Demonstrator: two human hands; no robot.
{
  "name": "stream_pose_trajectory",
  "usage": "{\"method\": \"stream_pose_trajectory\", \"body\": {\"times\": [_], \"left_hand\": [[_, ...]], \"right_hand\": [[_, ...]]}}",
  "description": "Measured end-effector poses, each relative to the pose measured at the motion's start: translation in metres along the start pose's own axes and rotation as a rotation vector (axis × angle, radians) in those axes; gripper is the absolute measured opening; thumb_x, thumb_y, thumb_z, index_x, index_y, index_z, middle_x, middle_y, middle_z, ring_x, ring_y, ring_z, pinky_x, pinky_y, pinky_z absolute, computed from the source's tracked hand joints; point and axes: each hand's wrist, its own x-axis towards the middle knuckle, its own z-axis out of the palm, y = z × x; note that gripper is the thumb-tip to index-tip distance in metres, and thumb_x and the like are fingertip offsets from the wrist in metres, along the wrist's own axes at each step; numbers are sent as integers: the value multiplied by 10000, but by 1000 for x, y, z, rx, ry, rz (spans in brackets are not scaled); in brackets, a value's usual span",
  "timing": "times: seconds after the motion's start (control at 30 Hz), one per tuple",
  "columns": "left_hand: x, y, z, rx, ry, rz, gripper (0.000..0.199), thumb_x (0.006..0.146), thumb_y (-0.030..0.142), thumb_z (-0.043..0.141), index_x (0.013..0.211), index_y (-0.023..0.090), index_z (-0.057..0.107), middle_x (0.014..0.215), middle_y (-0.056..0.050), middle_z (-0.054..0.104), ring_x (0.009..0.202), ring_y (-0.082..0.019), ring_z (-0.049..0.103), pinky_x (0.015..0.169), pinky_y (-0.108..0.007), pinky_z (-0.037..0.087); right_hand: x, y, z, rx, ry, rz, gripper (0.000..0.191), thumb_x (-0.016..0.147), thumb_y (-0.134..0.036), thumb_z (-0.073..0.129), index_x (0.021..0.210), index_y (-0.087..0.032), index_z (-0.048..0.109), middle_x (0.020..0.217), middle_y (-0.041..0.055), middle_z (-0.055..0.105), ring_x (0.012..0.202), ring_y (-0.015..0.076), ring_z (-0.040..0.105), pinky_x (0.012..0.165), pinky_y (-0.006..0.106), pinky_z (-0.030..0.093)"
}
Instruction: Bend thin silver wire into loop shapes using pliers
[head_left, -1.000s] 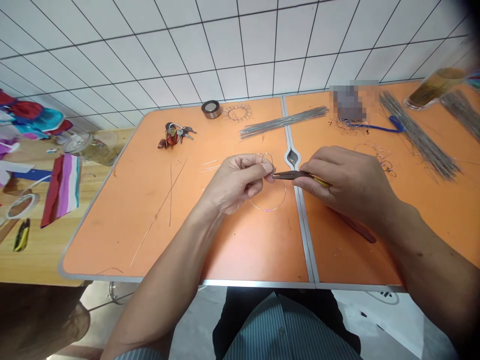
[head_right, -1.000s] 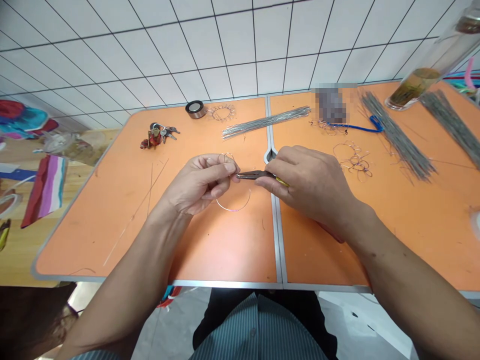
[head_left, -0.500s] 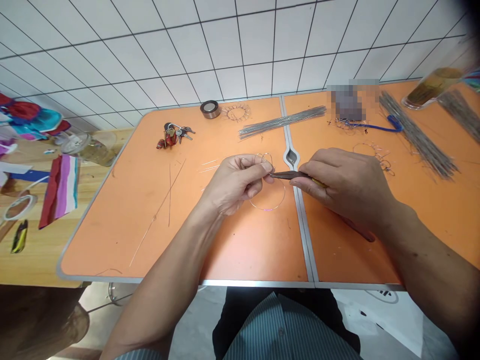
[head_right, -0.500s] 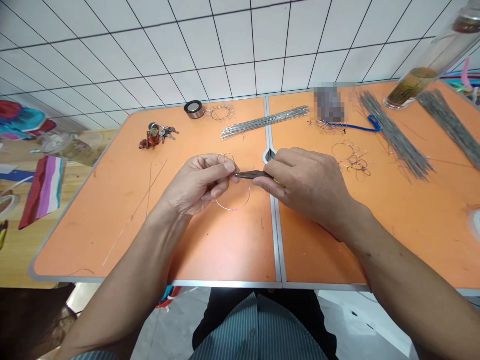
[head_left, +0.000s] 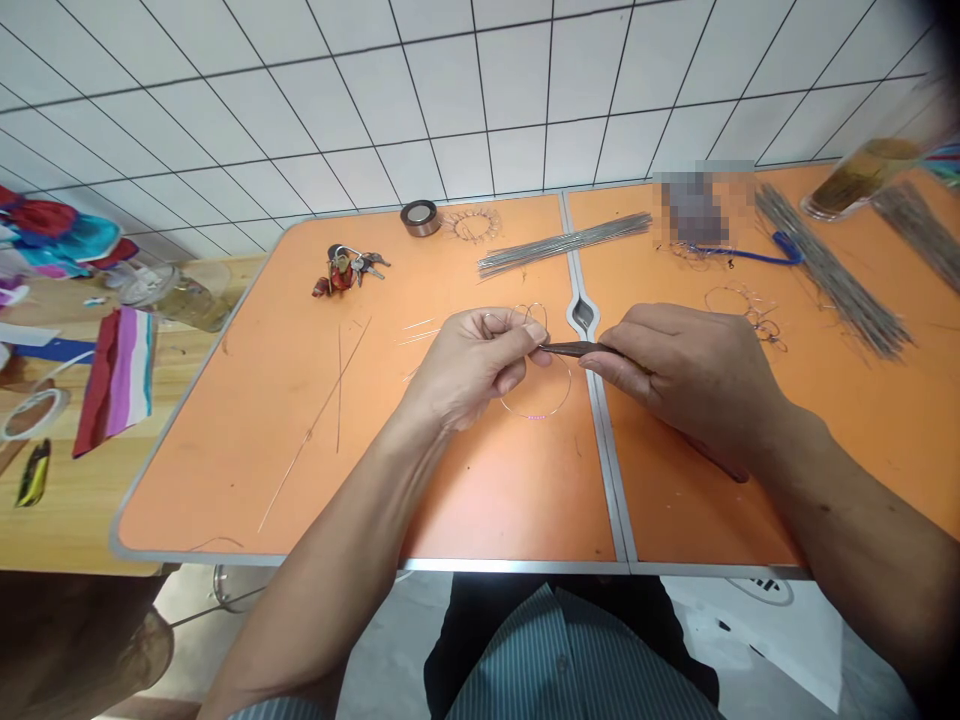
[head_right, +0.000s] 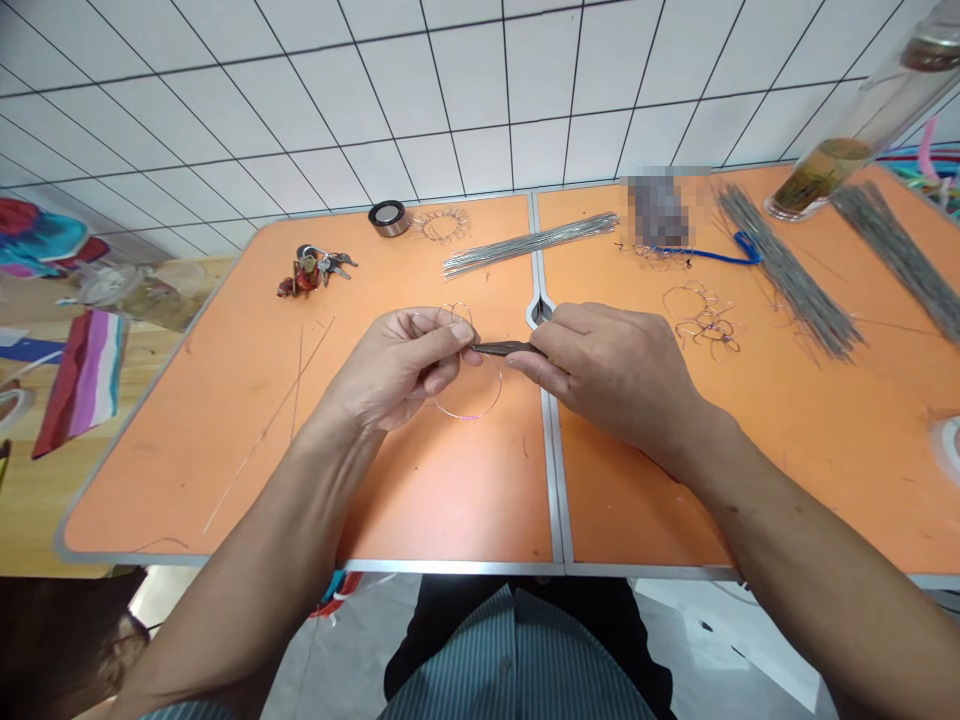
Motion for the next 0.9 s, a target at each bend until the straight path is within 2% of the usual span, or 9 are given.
{"method": "stream_pose_trajectory", "body": {"times": [0.13, 0.3, 0.47, 0.7, 0.9], "left_hand": [[-1, 0, 0, -8, 3, -6, 305, 746, 350, 907, 694, 149, 684, 671, -29, 718, 421, -31, 377, 407, -237, 197], [-1, 1, 0, -9, 1, -2, 300, 744, 345, 905, 686, 151, 683, 676, -34, 727, 416, -30, 376, 403, -239, 199], [1, 0, -2, -41, -9, -4, 268, 785, 310, 869, 692, 145, 680, 686, -37, 724, 417, -28, 390, 397, -230, 191], [5, -4, -8, -125, -14, 1, 229, 824, 327, 834, 774, 138, 715, 776, -47, 744, 402, -33, 441, 368, -231, 227], [10, -3, -11, -140, 17, -8, 293, 863, 398, 817, 783, 140, 703, 793, -70, 762, 404, -40, 462, 373, -233, 251]], "right_hand": [[-1, 0, 0, -11, 2, 6, 578, 1156, -549, 435, 802, -212, 742, 719, 46, 696, 671, 174, 588, 559, 341, 251], [-1, 0, 3, 31, -4, 22, 560, 1148, -560, 454, 810, -219, 742, 749, 41, 726, 685, 178, 614, 558, 347, 269], [2, 4, 7, 167, -8, 43, 435, 1135, -483, 513, 878, -234, 760, 872, 45, 789, 779, 192, 687, 584, 355, 324], [3, 8, 9, 239, -3, 82, 324, 1097, -419, 567, 903, -248, 763, 916, 51, 807, 839, 230, 720, 649, 371, 401], [6, 18, 9, 321, -53, 198, 277, 1062, -430, 611, 918, -255, 770, 940, 42, 816, 840, 240, 727, 696, 368, 445]]}}
